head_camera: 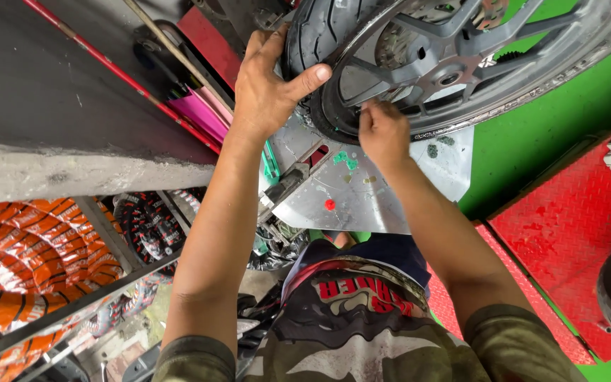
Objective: Cleaning the rim of a motorcycle tire with a cloth and lubricant, followed by inflating the tire with an air compressor.
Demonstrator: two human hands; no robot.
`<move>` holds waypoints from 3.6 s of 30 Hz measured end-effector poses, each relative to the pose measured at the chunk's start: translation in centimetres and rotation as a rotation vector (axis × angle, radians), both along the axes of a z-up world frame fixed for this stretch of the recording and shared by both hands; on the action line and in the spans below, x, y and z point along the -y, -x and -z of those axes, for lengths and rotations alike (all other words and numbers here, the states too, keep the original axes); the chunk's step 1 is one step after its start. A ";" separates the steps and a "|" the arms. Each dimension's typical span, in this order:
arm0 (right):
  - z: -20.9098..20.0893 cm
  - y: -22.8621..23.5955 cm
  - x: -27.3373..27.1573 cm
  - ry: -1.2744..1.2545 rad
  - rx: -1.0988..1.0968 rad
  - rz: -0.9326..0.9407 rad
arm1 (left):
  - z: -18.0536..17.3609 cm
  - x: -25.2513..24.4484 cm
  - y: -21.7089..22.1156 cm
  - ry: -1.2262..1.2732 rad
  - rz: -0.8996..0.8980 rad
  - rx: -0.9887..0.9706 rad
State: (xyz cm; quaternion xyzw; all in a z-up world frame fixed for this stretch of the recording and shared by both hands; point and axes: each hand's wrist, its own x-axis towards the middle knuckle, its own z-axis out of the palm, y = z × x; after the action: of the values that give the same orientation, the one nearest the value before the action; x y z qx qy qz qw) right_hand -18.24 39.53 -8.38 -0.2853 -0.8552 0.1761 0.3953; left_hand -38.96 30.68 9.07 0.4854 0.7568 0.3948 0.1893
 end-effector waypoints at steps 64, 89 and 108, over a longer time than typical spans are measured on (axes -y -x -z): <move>-5.7 0.4 0.0 1.614 -0.389 0.260 | -0.8 0.4 -0.3 0.102 -0.025 -0.057; -2.5 -0.8 -2.1 1.711 -1.000 0.302 | -0.1 0.3 0.1 0.084 -0.006 -0.122; 3.0 -8.4 13.1 0.131 0.675 -0.033 | -2.3 10.0 -3.9 -0.206 -0.435 0.043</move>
State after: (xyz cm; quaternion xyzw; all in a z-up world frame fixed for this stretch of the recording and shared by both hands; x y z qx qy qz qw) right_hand -9.86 26.41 -11.34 -0.3386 -0.9291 0.1326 0.0680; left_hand -35.06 20.73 11.38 0.3192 0.7949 0.5118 0.0653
